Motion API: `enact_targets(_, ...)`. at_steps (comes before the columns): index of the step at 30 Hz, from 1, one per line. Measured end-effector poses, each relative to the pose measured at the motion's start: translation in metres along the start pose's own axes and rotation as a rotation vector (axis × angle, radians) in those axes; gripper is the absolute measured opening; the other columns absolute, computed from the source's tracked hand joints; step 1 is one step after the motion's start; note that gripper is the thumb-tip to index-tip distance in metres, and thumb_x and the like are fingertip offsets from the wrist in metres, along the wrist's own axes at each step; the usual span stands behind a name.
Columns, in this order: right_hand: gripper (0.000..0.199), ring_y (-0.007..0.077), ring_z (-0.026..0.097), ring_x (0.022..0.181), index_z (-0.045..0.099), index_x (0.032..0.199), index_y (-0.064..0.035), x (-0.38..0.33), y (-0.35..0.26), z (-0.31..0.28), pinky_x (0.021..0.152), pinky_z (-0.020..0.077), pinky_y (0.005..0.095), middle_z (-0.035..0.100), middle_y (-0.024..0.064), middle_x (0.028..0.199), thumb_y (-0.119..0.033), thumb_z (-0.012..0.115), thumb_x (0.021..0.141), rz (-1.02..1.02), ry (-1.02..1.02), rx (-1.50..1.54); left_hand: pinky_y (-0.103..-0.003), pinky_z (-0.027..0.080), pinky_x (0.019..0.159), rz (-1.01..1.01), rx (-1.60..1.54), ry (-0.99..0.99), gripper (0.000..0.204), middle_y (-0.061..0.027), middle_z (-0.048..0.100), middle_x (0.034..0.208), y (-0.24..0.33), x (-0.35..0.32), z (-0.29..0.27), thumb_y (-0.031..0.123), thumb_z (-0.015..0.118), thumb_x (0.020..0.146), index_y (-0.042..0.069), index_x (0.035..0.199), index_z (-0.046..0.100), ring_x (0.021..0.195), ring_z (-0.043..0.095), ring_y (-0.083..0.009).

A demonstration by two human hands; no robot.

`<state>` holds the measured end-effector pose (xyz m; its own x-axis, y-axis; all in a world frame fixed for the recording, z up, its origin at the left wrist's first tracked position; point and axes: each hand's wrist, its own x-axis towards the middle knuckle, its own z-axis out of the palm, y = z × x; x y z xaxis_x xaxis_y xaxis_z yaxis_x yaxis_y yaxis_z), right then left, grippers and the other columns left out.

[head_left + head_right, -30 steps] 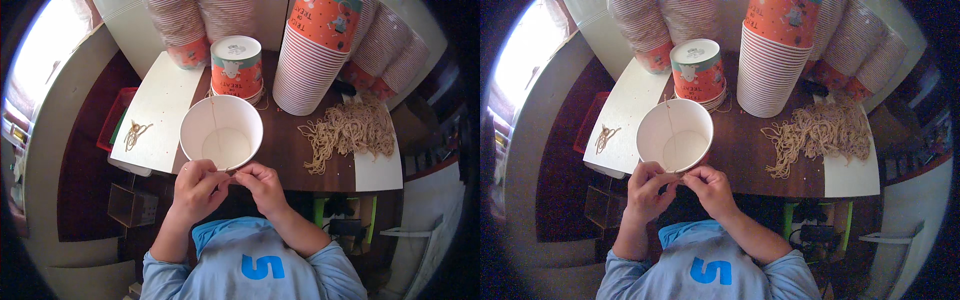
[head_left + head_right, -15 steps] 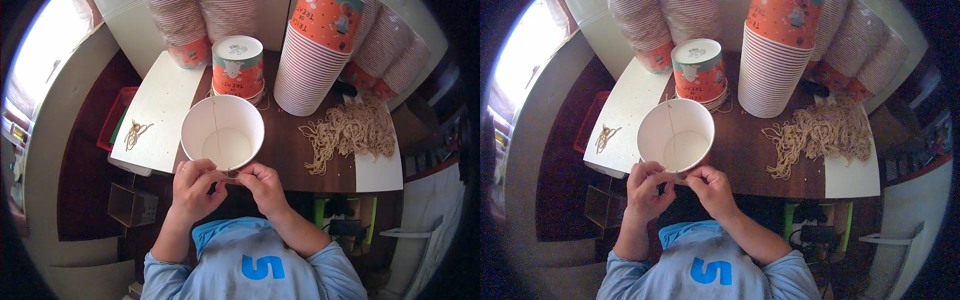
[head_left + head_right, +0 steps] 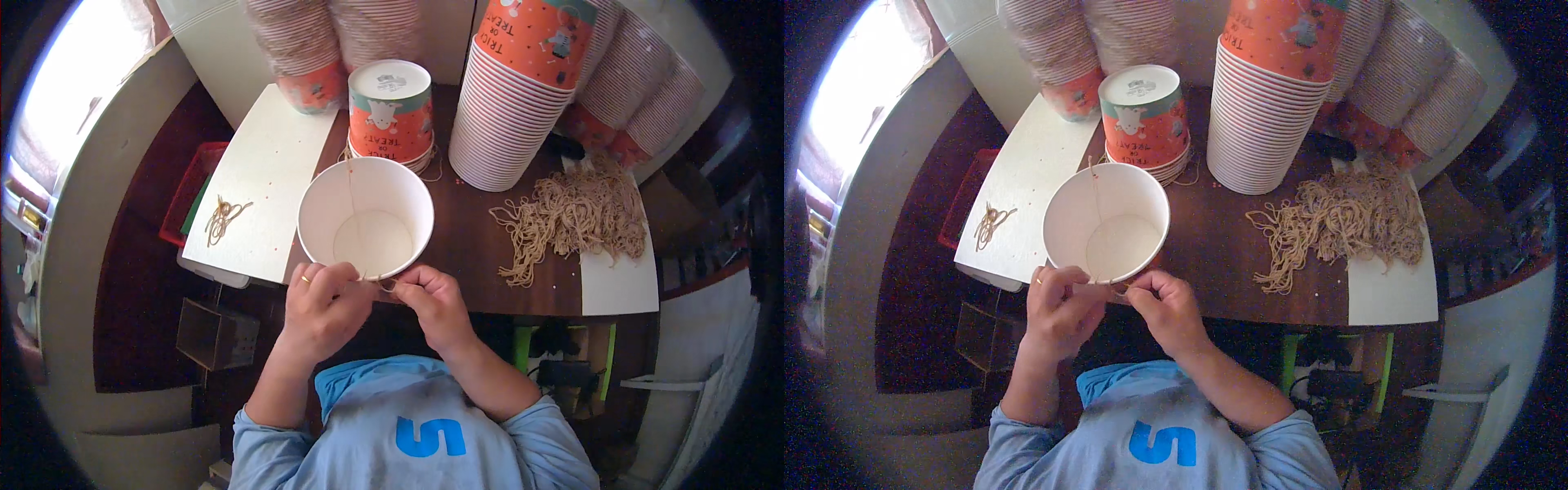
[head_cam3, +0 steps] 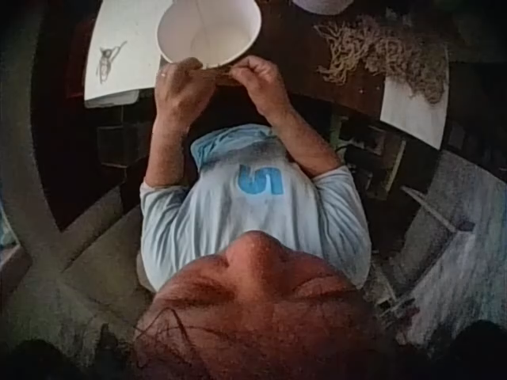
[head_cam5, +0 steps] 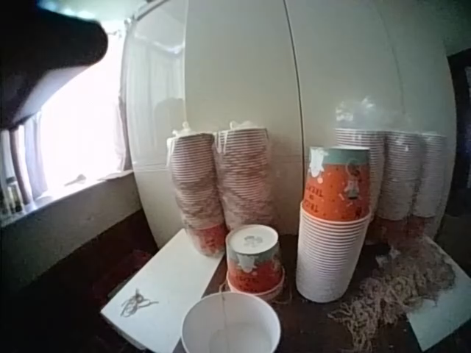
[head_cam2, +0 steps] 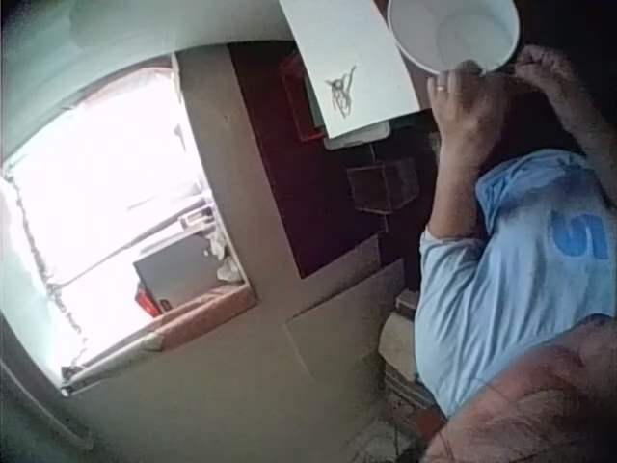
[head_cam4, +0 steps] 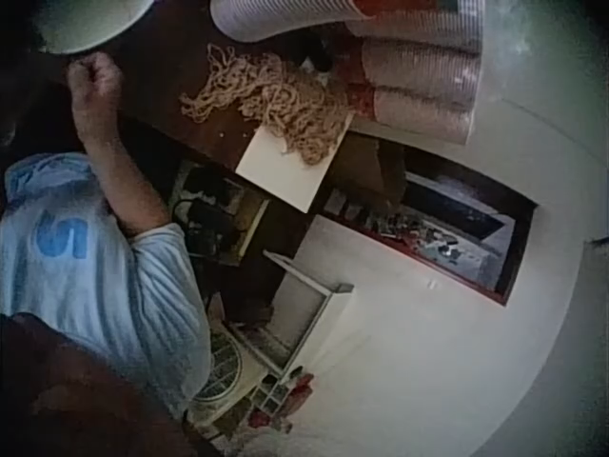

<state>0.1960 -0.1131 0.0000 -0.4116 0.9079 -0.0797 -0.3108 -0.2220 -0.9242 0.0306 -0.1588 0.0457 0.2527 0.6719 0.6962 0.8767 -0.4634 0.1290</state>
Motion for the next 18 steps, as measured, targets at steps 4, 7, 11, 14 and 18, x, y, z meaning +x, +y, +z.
enact_targets(4, 0.010, 0.0058, 0.055, 0.070, 0.063, 0.081, -0.0006, 0.000, 0.002, -0.007, 0.066, 0.0465, 0.0220, 0.063, 0.0014, 0.077, -0.009, 0.058, 0.084, -0.011, -0.022, -0.056, -0.031, 0.038, 0.060, -0.067, -0.016, -0.005, 0.028, -0.0006, 0.051, 0.089, 0.002, 0.000, -0.005, 0.009, 0.074, 0.060, 0.014, 0.086, 0.066, 0.067, 0.050, -0.0157)
enact_targets(7, 0.010, 0.0066, 0.056, 0.071, 0.062, 0.082, 0.0001, -0.002, -0.004, -0.001, 0.066, 0.0471, 0.0224, 0.063, 0.0019, 0.077, -0.009, 0.058, 0.084, -0.011, -0.026, -0.026, -0.031, 0.038, 0.060, -0.054, -0.062, 0.031, 0.029, -0.0005, 0.051, 0.089, 0.007, 0.004, -0.006, 0.009, 0.073, 0.059, 0.014, 0.086, 0.065, 0.067, 0.049, -0.0157)
enact_targets(11, 0.010, 0.0054, 0.052, 0.070, 0.062, 0.082, -0.0010, -0.003, -0.014, 0.001, 0.063, 0.0446, 0.0224, 0.064, 0.0026, 0.079, -0.008, 0.055, 0.084, 0.035, -0.037, 0.030, -0.031, 0.038, 0.061, 0.014, 0.033, 0.022, 0.031, -0.0003, 0.051, 0.088, 0.000, -0.001, -0.001, 0.010, 0.073, 0.057, 0.014, 0.086, 0.065, 0.069, 0.049, -0.0152)
enact_targets(14, 0.008, 0.0037, 0.048, 0.067, 0.060, 0.087, -0.0016, -0.003, -0.009, -0.002, 0.060, 0.0409, 0.0226, 0.061, 0.0006, 0.079, -0.008, 0.057, 0.083, 0.015, -0.020, -0.014, -0.031, 0.038, 0.062, 0.033, 0.037, 0.029, 0.031, -0.0003, 0.051, 0.088, -0.001, -0.001, -0.001, 0.010, 0.073, 0.056, 0.013, 0.085, 0.065, 0.070, 0.050, -0.0149)
enact_targets(18, 0.016, 0.0085, 0.050, 0.070, 0.059, 0.094, -0.0040, -0.017, -0.020, 0.006, 0.063, 0.0414, 0.0234, 0.059, 0.0019, 0.084, -0.006, 0.063, 0.078, -0.283, 0.147, -0.389, -0.031, 0.038, 0.062, -0.004, -0.019, 0.022, 0.029, -0.0007, 0.051, 0.089, 0.001, -0.001, -0.002, 0.007, 0.072, 0.056, 0.012, 0.083, 0.065, 0.070, 0.050, -0.0155)
